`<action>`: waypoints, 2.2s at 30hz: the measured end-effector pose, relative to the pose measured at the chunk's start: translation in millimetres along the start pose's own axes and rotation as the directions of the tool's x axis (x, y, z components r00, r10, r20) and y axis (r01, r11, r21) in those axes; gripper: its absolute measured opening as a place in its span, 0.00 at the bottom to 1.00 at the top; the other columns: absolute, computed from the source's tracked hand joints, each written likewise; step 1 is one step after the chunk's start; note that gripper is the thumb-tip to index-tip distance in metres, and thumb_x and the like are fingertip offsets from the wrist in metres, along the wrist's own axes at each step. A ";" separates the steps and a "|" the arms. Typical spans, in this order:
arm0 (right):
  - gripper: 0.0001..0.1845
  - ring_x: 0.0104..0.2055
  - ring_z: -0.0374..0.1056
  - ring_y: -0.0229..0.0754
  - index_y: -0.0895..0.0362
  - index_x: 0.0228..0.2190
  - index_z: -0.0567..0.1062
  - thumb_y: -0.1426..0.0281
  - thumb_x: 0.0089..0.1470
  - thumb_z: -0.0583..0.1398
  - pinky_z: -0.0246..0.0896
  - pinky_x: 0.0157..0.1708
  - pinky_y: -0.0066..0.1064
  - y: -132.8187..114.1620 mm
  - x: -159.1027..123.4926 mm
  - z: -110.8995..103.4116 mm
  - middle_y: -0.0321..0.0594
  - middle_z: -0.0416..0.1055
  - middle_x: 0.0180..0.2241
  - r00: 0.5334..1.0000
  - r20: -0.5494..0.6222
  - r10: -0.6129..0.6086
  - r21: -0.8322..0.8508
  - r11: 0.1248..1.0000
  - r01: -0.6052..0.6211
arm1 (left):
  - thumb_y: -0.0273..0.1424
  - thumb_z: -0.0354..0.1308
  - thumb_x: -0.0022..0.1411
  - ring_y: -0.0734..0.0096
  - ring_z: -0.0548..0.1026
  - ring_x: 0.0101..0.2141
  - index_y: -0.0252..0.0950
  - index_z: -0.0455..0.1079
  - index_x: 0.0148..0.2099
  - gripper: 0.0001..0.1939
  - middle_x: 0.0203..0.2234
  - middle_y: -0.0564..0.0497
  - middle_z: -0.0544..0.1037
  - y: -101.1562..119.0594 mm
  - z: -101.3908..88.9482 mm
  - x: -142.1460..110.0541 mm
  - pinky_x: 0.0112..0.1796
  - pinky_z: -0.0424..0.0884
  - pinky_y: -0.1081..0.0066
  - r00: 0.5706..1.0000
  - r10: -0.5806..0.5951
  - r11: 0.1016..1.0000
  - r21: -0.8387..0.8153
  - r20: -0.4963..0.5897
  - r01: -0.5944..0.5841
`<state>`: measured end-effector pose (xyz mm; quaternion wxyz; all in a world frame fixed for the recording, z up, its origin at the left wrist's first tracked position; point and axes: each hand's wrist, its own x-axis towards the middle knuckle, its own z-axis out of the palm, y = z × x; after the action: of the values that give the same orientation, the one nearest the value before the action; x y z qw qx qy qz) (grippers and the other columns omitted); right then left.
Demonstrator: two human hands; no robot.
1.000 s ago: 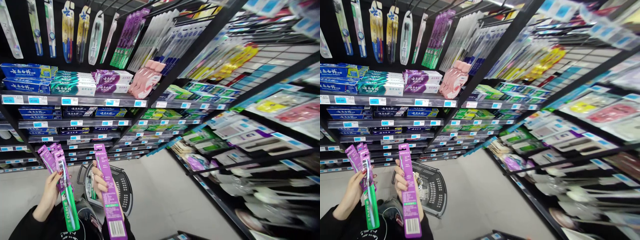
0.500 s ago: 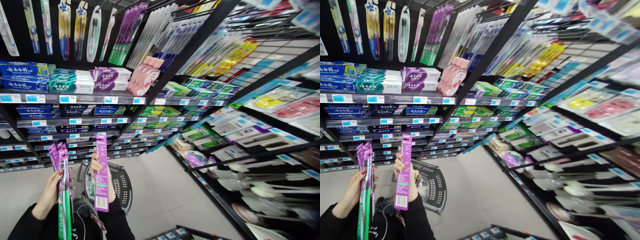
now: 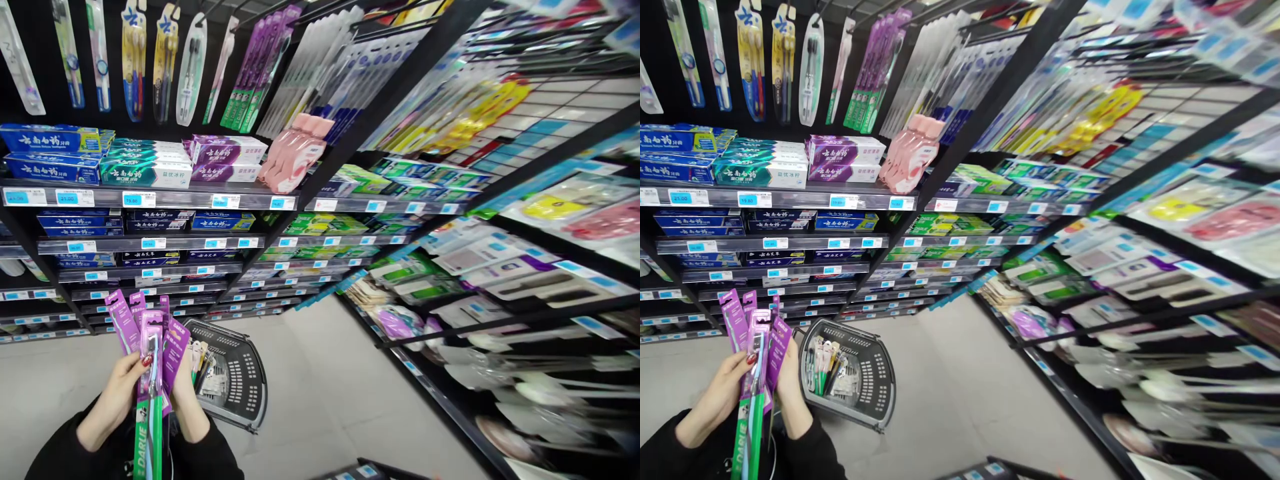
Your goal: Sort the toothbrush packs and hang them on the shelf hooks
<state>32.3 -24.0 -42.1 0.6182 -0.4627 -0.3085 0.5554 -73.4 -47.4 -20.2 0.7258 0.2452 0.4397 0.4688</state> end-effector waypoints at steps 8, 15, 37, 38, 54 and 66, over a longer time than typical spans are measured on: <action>0.19 0.39 0.68 0.44 0.57 0.35 0.73 0.56 0.51 0.53 0.61 0.42 0.34 6.3 -12.0 -4.8 0.41 0.73 0.34 0.994 -0.101 -0.041 -0.047 0.998 0.036 | 0.35 0.61 0.49 0.71 0.72 0.25 0.36 0.76 0.34 0.11 0.22 0.52 0.78 -10.2 -8.8 8.7 0.31 0.67 0.73 1.000 -0.024 0.999 0.021 -0.005 0.024; 0.27 0.45 0.65 0.45 0.57 0.47 0.66 0.54 0.50 0.54 0.58 0.45 0.34 20.2 -31.3 -18.1 0.44 0.69 0.42 0.983 0.035 -0.182 -0.281 0.942 0.184 | 0.35 0.62 0.47 0.67 0.74 0.29 0.35 0.76 0.35 0.12 0.25 0.49 0.79 -11.9 -14.7 8.3 0.34 0.67 0.70 0.994 -0.106 0.993 -0.047 -0.030 0.104; 0.21 0.45 0.59 0.44 0.52 0.45 0.66 0.57 0.57 0.45 0.50 0.46 0.37 18.5 -18.4 -23.4 0.42 0.65 0.41 0.986 -0.058 -0.157 -0.460 0.881 0.113 | 0.36 0.64 0.43 0.73 0.67 0.23 0.32 0.73 0.20 0.11 0.17 0.53 0.74 -15.2 -10.4 13.2 0.28 0.62 0.74 0.994 -0.109 0.988 0.110 0.028 0.105; 0.20 0.43 0.59 0.43 0.53 0.45 0.65 0.58 0.57 0.45 0.52 0.44 0.36 14.6 -21.3 -22.2 0.42 0.64 0.40 0.974 -0.085 -0.212 -0.432 0.888 0.156 | 0.36 0.63 0.44 0.73 0.67 0.22 0.32 0.73 0.20 0.11 0.17 0.53 0.74 -15.0 -9.4 13.0 0.27 0.61 0.74 0.994 -0.102 0.988 0.124 0.037 0.097; 0.11 0.37 0.61 0.45 0.54 0.32 0.65 0.71 0.43 0.59 0.54 0.38 0.36 -29.1 -36.4 -9.5 0.39 0.63 0.34 0.990 0.075 -0.121 -0.730 0.669 0.138 | 0.44 0.51 0.53 0.58 0.68 0.46 0.38 0.74 0.38 0.18 0.37 0.47 0.77 -24.4 -25.4 5.7 0.49 0.56 0.66 0.978 0.139 0.891 0.451 -0.158 -0.054; 0.05 0.12 0.43 0.26 0.56 0.31 0.66 0.67 0.51 0.55 0.41 0.09 0.18 -48.4 -4.8 -42.5 0.26 0.52 0.19 0.952 0.252 0.173 0.592 0.751 -0.293 | 0.34 0.64 0.41 0.58 0.74 0.29 0.38 0.76 0.28 0.09 0.27 0.49 0.80 6.9 -22.4 16.9 0.30 0.68 0.69 0.970 0.238 0.795 0.584 -0.056 -0.162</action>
<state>88.8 -36.2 -13.5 0.6310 -0.2149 -0.1023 0.7384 -93.1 -30.5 -32.9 0.5346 0.4676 0.5773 0.4029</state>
